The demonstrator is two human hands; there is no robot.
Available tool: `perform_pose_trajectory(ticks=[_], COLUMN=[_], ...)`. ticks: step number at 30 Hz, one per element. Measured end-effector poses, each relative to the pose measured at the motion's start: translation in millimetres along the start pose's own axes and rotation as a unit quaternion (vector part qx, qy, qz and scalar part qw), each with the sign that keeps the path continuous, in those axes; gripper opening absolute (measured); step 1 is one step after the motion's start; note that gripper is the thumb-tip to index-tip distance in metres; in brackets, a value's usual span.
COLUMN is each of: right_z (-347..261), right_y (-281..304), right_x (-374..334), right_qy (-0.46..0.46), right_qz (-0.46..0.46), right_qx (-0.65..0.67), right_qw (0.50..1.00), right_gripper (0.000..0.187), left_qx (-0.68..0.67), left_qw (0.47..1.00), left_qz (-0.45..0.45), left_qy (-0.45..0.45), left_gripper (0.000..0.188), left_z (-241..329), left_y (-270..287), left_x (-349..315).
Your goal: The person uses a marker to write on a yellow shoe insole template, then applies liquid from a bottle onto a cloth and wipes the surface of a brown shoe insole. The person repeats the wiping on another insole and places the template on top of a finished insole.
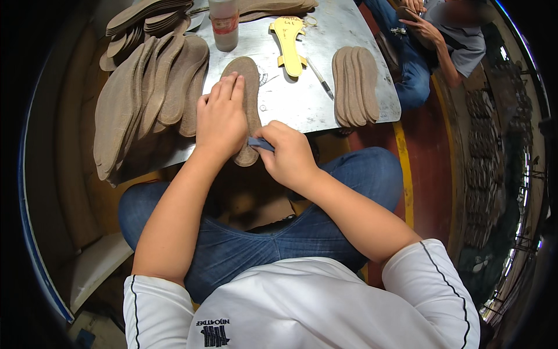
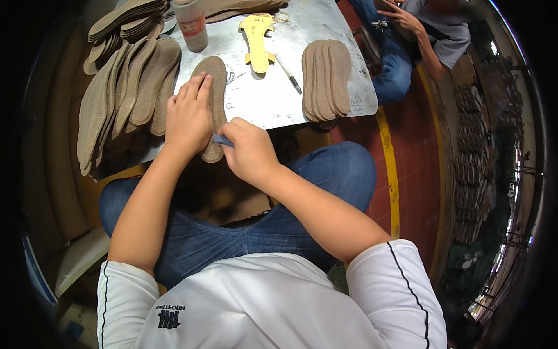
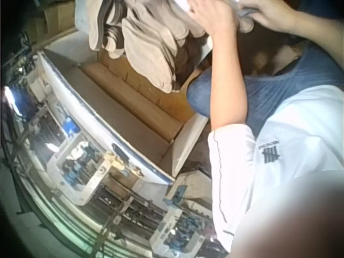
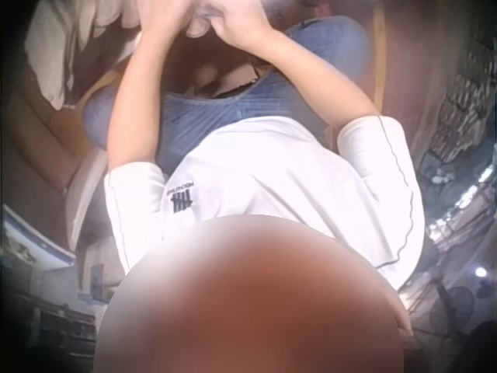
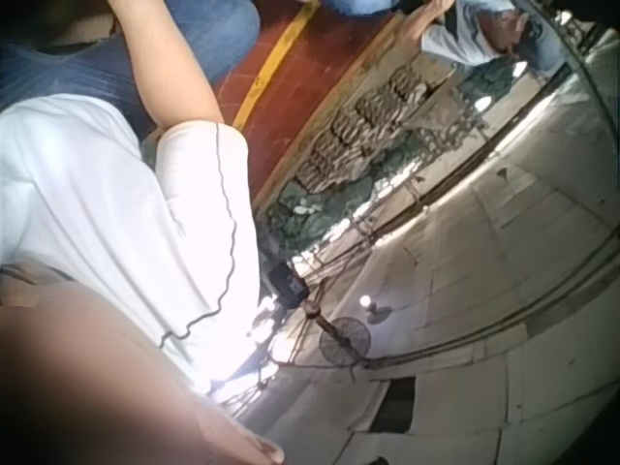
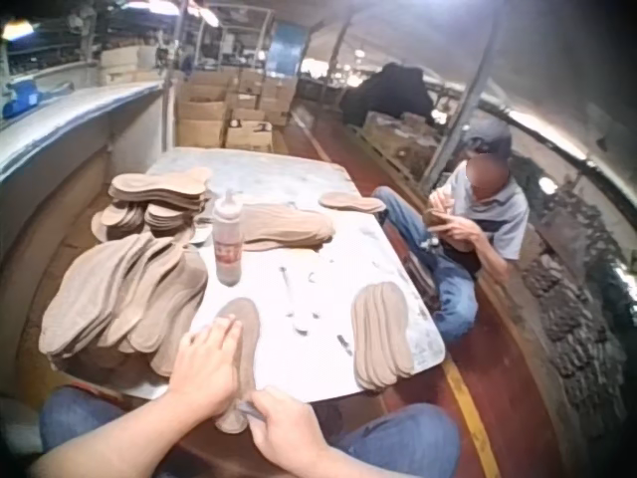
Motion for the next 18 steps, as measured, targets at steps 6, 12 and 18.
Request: perform_pose_trajectory(ticks=[6,12,18], right_z=[13.6,2.3,20.9], right_y=[-8.4,-5.0,-1.8], right_x=[43.6,4.0,41.9], right_qy=[0.014,-0.005,0.019], right_qz=[0.099,0.041,0.090], right_qx=[-0.048,-0.044,-0.092], right_qw=[0.994,0.998,0.991], right_gripper=[0.015,0.016,0.015], left_qx=[-0.002,0.001,0.012], left_qw=[1.000,1.000,1.000], left_qz=[0.005,-0.001,-0.005], left_qy=[-0.003,-0.002,-0.007], left_gripper=[0.063,0.063,0.064], left_z=[0.4,-0.6,3.3], left_y=[0.9,1.8,-0.7], left_x=[-0.7,0.8,-0.1])
Point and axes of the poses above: each hand's wrist, its own x-axis towards the middle knuckle, its own y-axis out of the back of the hand, z = x × y, the point moved 3 cm from there along x, towards the middle knuckle, and after that the axes turned 14 degrees about x, right-handed, at the moved point
